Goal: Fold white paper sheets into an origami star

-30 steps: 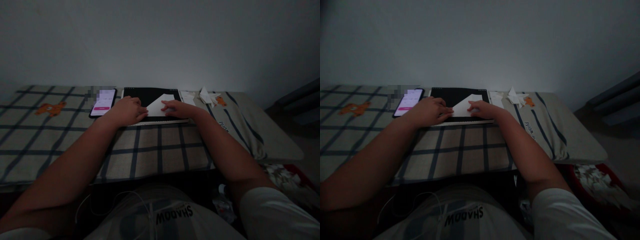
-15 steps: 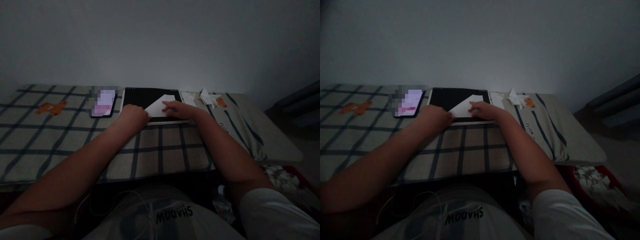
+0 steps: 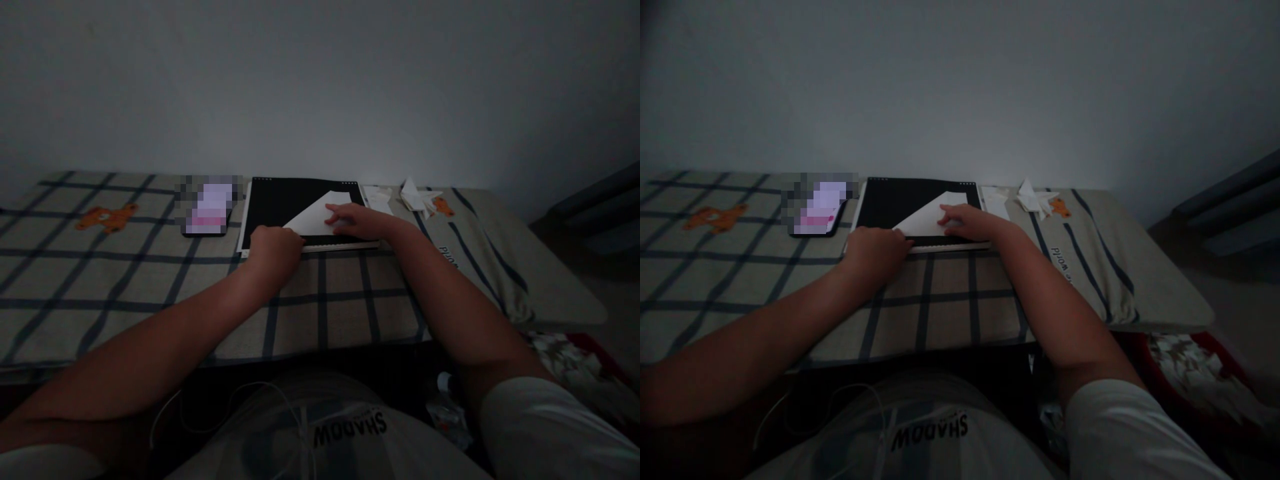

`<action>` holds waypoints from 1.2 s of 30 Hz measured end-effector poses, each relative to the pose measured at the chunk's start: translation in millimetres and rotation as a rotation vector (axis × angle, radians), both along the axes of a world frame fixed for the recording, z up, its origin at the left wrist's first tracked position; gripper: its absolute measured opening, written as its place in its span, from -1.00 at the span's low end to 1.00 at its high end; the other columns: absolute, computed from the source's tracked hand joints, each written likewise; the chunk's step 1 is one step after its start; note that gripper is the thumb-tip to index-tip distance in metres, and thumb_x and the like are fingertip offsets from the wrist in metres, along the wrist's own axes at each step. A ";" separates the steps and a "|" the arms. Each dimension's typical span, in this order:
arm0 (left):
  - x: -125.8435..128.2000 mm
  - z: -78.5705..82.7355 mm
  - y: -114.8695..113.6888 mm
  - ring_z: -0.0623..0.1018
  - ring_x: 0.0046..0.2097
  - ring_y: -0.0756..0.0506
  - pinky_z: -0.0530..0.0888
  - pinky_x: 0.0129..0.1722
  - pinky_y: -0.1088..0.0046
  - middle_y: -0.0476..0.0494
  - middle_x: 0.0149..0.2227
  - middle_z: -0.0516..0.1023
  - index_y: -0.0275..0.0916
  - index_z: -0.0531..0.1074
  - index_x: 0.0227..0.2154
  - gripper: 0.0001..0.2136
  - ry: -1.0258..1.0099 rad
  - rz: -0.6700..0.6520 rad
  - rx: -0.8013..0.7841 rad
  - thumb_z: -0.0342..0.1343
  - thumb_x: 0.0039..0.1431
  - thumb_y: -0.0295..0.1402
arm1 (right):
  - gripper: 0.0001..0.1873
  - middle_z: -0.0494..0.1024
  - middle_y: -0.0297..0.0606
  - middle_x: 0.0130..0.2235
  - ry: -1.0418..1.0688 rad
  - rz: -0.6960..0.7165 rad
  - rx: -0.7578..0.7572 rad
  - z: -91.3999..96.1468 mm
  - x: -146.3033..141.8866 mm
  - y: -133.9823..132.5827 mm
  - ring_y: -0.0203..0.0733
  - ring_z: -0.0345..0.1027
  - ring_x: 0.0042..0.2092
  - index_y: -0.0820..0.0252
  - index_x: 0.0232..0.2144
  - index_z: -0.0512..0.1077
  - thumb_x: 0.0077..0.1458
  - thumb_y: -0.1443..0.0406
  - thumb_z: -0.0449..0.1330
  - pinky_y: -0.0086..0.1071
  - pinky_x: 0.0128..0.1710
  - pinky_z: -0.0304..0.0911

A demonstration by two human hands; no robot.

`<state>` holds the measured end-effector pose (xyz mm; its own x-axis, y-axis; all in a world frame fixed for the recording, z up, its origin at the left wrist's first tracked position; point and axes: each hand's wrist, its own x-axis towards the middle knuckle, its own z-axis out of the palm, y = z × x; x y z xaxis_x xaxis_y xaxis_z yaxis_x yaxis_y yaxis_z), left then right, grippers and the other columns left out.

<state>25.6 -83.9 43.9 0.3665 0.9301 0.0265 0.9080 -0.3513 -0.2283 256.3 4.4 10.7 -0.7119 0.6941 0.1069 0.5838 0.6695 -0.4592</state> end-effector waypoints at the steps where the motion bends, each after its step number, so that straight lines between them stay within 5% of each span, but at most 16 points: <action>1: -0.7 -1.3 0.5 0.60 -0.32 -0.29 0.38 -0.37 0.24 -0.33 -0.44 0.59 -0.27 0.62 -0.35 -0.55 -0.027 0.014 0.012 -0.13 0.38 -0.16 | -0.64 0.46 -0.11 0.18 0.000 -0.001 0.002 -0.7 0.1 0.4 -0.01 0.30 0.21 0.16 0.02 0.48 0.15 0.30 0.20 -0.04 0.28 0.11; 5: -7.3 -4.7 3.6 0.54 -0.19 -0.35 0.37 -0.28 0.15 -0.33 -0.38 0.58 -0.22 0.60 -0.23 -0.48 -0.185 0.042 0.098 -0.17 0.33 0.04 | -0.66 0.34 -0.12 0.27 -0.002 -0.034 0.009 -2.3 0.2 0.8 -0.01 0.24 0.26 0.16 -0.02 0.50 0.14 0.26 0.22 -0.05 0.29 0.09; 10: -14.5 -2.7 9.0 0.35 0.13 -0.49 0.36 -0.09 0.06 -0.46 -0.05 0.52 -0.31 0.47 0.03 -0.45 -0.224 0.002 0.176 -0.13 0.31 0.05 | -0.65 0.27 -0.10 0.30 -0.025 -0.028 0.022 -1.2 -0.2 -0.1 0.00 0.23 0.26 0.18 -0.01 0.51 0.14 0.27 0.20 -0.06 0.29 0.09; 17: -10.2 -27.9 34.6 0.15 0.36 -0.28 0.11 0.29 0.19 -0.37 0.35 0.16 -0.40 0.14 0.30 -0.41 -0.171 -0.382 0.080 -0.12 0.37 -0.08 | -0.59 0.48 -0.01 0.14 -0.038 0.007 0.073 -1.7 -2.1 -0.6 0.01 0.32 0.18 0.28 0.05 0.47 0.15 0.30 0.17 -0.07 0.22 0.16; 24: -9.4 -33.0 40.3 0.23 0.33 -0.28 0.15 0.29 0.17 -0.40 0.31 0.24 -0.41 0.24 0.25 -0.40 -0.196 -0.374 0.025 -0.18 0.38 -0.02 | -0.63 0.47 -0.03 0.14 -0.080 -0.048 0.201 3.3 -6.8 -12.7 0.05 0.37 0.10 0.25 -0.02 0.53 0.11 0.27 0.20 -0.08 0.17 0.19; 31: -8.7 -33.7 45.7 0.35 0.24 -0.26 0.30 0.19 0.16 -0.34 0.17 0.43 -0.38 0.42 0.08 -0.57 -0.274 -0.335 0.113 -0.20 0.40 -0.24 | -0.61 0.61 -0.16 -0.09 -0.143 -0.088 0.269 15.2 -20.8 -25.7 -0.09 0.39 -0.05 0.17 0.04 0.51 0.19 0.28 0.11 -0.21 0.02 0.23; 36: -14.4 -31.2 47.6 0.37 0.21 -0.27 0.31 0.21 0.17 -0.37 0.18 0.41 -0.41 0.43 0.06 -0.49 -0.351 -0.364 0.053 -0.17 0.37 -0.08 | -0.57 0.60 -0.17 -0.01 -0.027 -0.143 0.225 9.8 -13.4 -17.4 -0.14 0.44 -0.09 0.16 0.12 0.45 0.23 0.27 0.09 -0.26 -0.05 0.27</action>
<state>11.2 -36.4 12.7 0.6267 0.7380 0.2502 0.7544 -0.6551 0.0427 242.9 -13.0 20.5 -0.6127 0.7491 0.2520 0.6903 0.6625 -0.2910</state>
